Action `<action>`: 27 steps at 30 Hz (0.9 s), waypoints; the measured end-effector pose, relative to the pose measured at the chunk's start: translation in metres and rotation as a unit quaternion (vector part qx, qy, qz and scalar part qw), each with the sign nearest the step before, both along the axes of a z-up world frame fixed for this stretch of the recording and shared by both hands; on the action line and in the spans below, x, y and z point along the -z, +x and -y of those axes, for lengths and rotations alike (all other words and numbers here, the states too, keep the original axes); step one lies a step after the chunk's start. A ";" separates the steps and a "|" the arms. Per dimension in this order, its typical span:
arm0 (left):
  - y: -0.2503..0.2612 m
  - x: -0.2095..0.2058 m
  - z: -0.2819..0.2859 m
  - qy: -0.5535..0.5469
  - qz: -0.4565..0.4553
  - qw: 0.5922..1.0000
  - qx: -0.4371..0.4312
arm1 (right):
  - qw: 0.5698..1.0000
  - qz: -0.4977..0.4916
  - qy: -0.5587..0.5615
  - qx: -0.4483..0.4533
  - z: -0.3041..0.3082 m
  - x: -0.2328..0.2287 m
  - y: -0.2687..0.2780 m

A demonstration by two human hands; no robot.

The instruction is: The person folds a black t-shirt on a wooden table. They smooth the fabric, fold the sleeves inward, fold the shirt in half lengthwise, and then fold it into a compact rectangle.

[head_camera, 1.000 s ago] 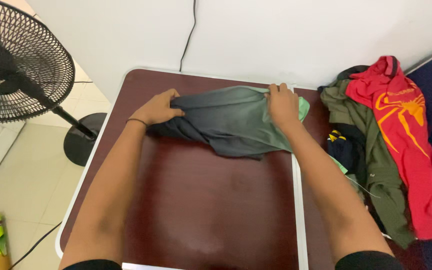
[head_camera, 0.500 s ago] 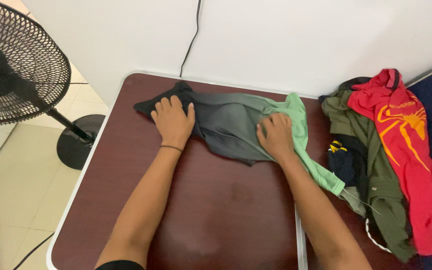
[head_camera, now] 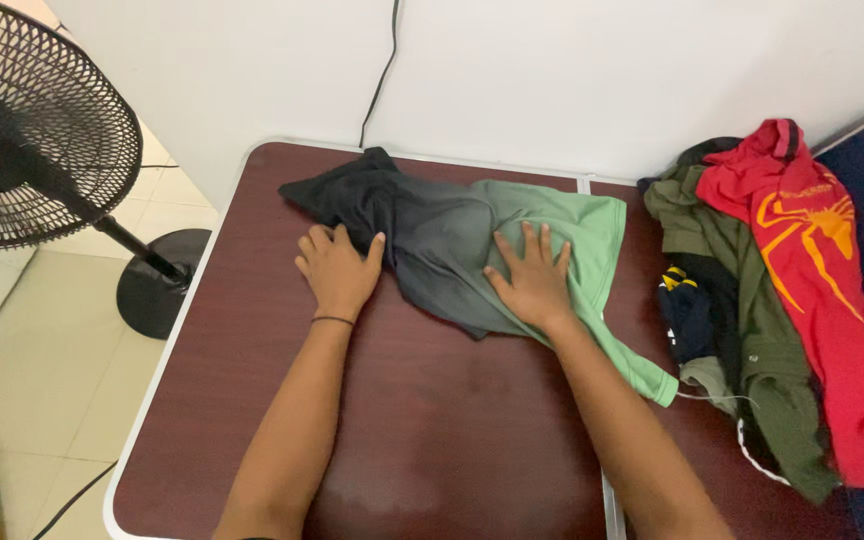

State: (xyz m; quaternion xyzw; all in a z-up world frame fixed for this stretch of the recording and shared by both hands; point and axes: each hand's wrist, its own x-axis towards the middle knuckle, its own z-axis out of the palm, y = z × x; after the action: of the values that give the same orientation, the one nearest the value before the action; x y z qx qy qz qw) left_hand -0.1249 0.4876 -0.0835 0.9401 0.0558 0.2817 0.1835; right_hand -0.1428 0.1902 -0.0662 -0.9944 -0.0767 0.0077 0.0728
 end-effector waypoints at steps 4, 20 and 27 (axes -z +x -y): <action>0.006 0.012 -0.005 -0.088 -0.005 0.988 0.129 | 0.999 -0.009 -0.050 0.008 -0.025 -0.010 -0.030; 0.016 0.013 -0.024 -0.654 -0.017 0.724 0.218 | 0.995 0.034 0.001 -0.091 -0.052 -0.059 -0.009; 0.002 0.003 -0.010 -0.329 0.036 0.933 0.145 | 0.961 0.119 0.119 -0.219 -0.041 0.010 0.031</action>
State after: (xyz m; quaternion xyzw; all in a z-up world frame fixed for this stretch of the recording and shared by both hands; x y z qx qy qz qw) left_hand -0.1230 0.4973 -0.0866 0.8143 0.0016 0.2518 0.5229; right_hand -0.1118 0.2308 -0.0762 -0.9313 -0.3007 -0.1045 0.1772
